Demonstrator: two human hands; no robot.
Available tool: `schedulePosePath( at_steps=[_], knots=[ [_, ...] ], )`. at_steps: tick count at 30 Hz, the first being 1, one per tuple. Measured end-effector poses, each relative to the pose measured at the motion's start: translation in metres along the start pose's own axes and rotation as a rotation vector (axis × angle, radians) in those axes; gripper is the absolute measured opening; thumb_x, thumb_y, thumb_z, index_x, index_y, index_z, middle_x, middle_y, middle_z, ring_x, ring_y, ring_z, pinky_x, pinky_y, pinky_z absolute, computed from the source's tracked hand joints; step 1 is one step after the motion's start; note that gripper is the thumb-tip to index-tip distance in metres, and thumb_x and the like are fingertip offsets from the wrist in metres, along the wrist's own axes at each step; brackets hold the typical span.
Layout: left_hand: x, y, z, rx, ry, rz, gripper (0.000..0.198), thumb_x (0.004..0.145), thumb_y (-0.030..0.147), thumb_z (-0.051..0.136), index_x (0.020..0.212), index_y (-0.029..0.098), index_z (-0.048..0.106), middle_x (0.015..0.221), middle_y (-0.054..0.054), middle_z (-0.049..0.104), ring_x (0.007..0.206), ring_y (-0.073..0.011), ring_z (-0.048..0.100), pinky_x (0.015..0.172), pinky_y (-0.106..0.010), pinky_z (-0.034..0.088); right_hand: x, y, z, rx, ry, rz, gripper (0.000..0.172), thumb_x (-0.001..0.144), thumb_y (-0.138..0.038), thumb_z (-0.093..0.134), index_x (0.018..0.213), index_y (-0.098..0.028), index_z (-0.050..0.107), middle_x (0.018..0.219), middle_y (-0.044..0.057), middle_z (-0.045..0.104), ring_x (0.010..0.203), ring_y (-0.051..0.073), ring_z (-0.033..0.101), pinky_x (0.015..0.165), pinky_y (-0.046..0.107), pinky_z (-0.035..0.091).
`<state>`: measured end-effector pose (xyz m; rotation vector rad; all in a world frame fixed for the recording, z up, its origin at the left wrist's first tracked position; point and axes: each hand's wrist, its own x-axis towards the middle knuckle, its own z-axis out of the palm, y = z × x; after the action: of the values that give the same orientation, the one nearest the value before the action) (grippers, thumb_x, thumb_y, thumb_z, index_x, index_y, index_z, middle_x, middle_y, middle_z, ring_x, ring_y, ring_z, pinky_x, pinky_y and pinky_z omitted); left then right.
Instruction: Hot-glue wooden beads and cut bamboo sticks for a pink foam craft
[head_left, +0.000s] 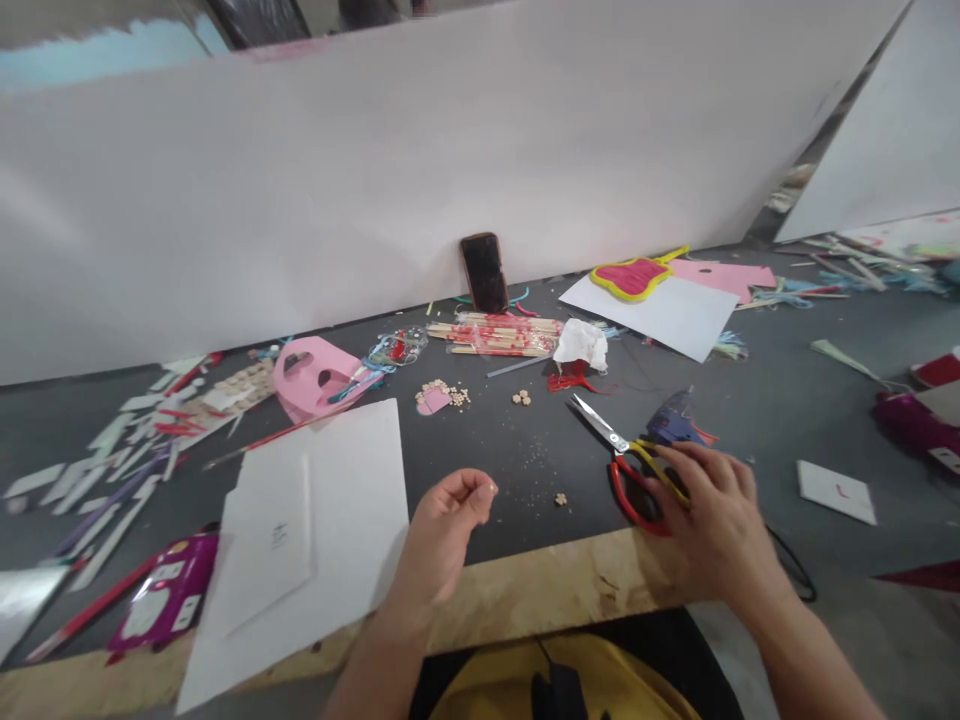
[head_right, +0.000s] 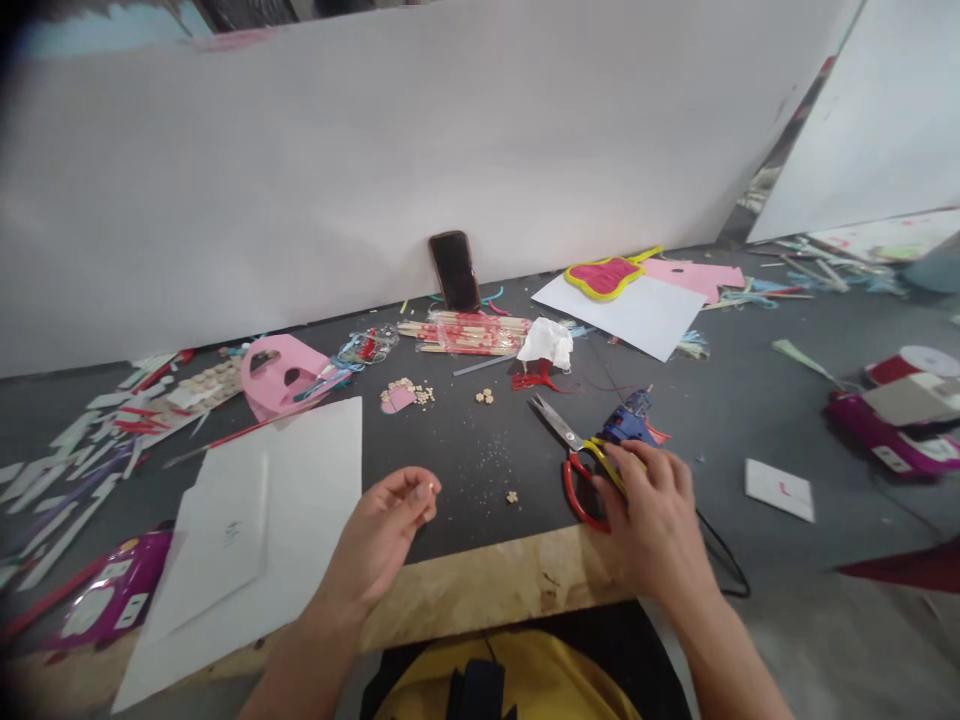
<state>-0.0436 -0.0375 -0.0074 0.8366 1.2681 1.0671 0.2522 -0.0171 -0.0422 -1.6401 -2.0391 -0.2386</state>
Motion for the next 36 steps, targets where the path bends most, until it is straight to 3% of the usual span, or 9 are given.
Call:
schedulePosePath(
  at_steps=[4, 13, 19, 21, 23, 26, 29, 31, 36],
  knots=[
    [-0.017, -0.015, 0.009, -0.111, -0.1, -0.125, 0.026, 0.074, 0.041, 0.07, 0.076, 0.016, 0.062, 0.061, 0.003, 0.046, 0.058, -0.0093, 0.035, 0.057, -0.023, 0.027, 0.012, 0.022, -0.011, -0.135, 0.014, 0.061, 0.038, 0.091, -0.041, 0.041, 0.114, -0.016, 0.059, 0.108, 0.017, 0.059, 0.102, 0.033, 0.052, 0.089, 0.048, 0.041],
    [-0.023, -0.027, 0.016, -0.188, -0.133, -0.162, 0.028, 0.071, 0.041, 0.073, 0.073, 0.015, 0.063, 0.064, 0.002, 0.05, 0.059, -0.0093, 0.036, 0.059, -0.023, 0.027, 0.015, 0.052, -0.012, -0.27, -0.341, 0.135, 0.039, 0.092, -0.036, 0.043, 0.119, -0.011, 0.056, 0.097, 0.021, 0.067, 0.092, 0.03, 0.062, 0.079, 0.04, 0.043],
    [-0.023, -0.022, 0.017, -0.345, -0.12, -0.188, 0.028, 0.067, 0.038, 0.077, 0.072, 0.014, 0.064, 0.068, 0.0, 0.055, 0.058, -0.0078, 0.04, 0.059, -0.022, 0.028, 0.033, 0.041, -0.017, -0.242, -0.27, 0.205, 0.039, 0.09, -0.027, 0.042, 0.123, -0.01, 0.053, 0.096, 0.022, 0.068, 0.084, 0.03, 0.065, 0.073, 0.04, 0.044],
    [-0.023, -0.02, 0.016, -0.417, -0.134, -0.199, 0.027, 0.067, 0.036, 0.078, 0.071, 0.013, 0.064, 0.069, 0.0, 0.055, 0.057, -0.007, 0.042, 0.059, -0.022, 0.029, 0.039, 0.037, -0.028, -0.205, -0.224, 0.31, 0.044, 0.09, -0.029, 0.042, 0.127, -0.007, 0.05, 0.098, 0.024, 0.067, 0.082, 0.029, 0.065, 0.067, 0.039, 0.045],
    [-0.023, -0.019, 0.015, -0.47, -0.15, -0.201, 0.026, 0.067, 0.034, 0.078, 0.071, 0.013, 0.064, 0.068, 0.001, 0.054, 0.057, -0.0067, 0.043, 0.059, -0.022, 0.029, 0.043, 0.032, -0.042, -0.135, -0.179, 0.513, 0.05, 0.085, -0.038, 0.05, 0.125, -0.008, 0.053, 0.092, 0.023, 0.067, 0.075, 0.029, 0.065, 0.058, 0.038, 0.043],
    [-0.022, -0.018, 0.015, -0.521, -0.181, -0.198, 0.025, 0.067, 0.033, 0.078, 0.071, 0.012, 0.063, 0.064, 0.001, 0.053, 0.057, -0.0071, 0.044, 0.058, -0.022, 0.03, 0.041, 0.021, -0.06, 0.069, -0.099, 0.766, 0.048, 0.073, -0.049, 0.063, 0.105, -0.014, 0.067, 0.067, 0.015, 0.065, 0.061, 0.026, 0.061, 0.052, 0.038, 0.042],
    [-0.02, -0.016, 0.015, -0.575, -0.208, -0.206, 0.024, 0.068, 0.031, 0.078, 0.07, 0.013, 0.063, 0.062, 0.001, 0.052, 0.056, -0.0074, 0.044, 0.058, -0.022, 0.03, 0.023, 0.002, -0.065, 0.549, -0.08, 0.66, 0.042, 0.069, -0.057, 0.064, 0.082, -0.018, 0.068, 0.057, 0.006, 0.059, 0.054, 0.02, 0.056, 0.053, 0.034, 0.045],
    [-0.018, -0.014, 0.016, -0.617, -0.217, -0.206, 0.024, 0.068, 0.03, 0.079, 0.07, 0.013, 0.063, 0.063, 0.001, 0.052, 0.056, -0.0074, 0.045, 0.058, -0.022, 0.031, 0.004, -0.018, -0.061, 0.883, -0.2, 0.549, 0.043, 0.069, -0.06, 0.065, 0.077, -0.018, 0.067, 0.058, 0.005, 0.059, 0.052, 0.018, 0.054, 0.049, 0.03, 0.047],
    [-0.015, -0.006, 0.022, -0.73, -0.198, -0.183, 0.022, 0.067, 0.026, 0.08, 0.068, 0.013, 0.063, 0.068, 0.0, 0.055, 0.059, -0.0068, 0.044, 0.058, -0.022, 0.033, -0.035, -0.069, -0.049, 1.117, -0.267, 0.643, 0.039, 0.068, -0.058, 0.069, 0.077, -0.021, 0.073, 0.075, 0.008, 0.071, 0.069, 0.022, 0.066, 0.063, 0.028, 0.056]
  ],
)
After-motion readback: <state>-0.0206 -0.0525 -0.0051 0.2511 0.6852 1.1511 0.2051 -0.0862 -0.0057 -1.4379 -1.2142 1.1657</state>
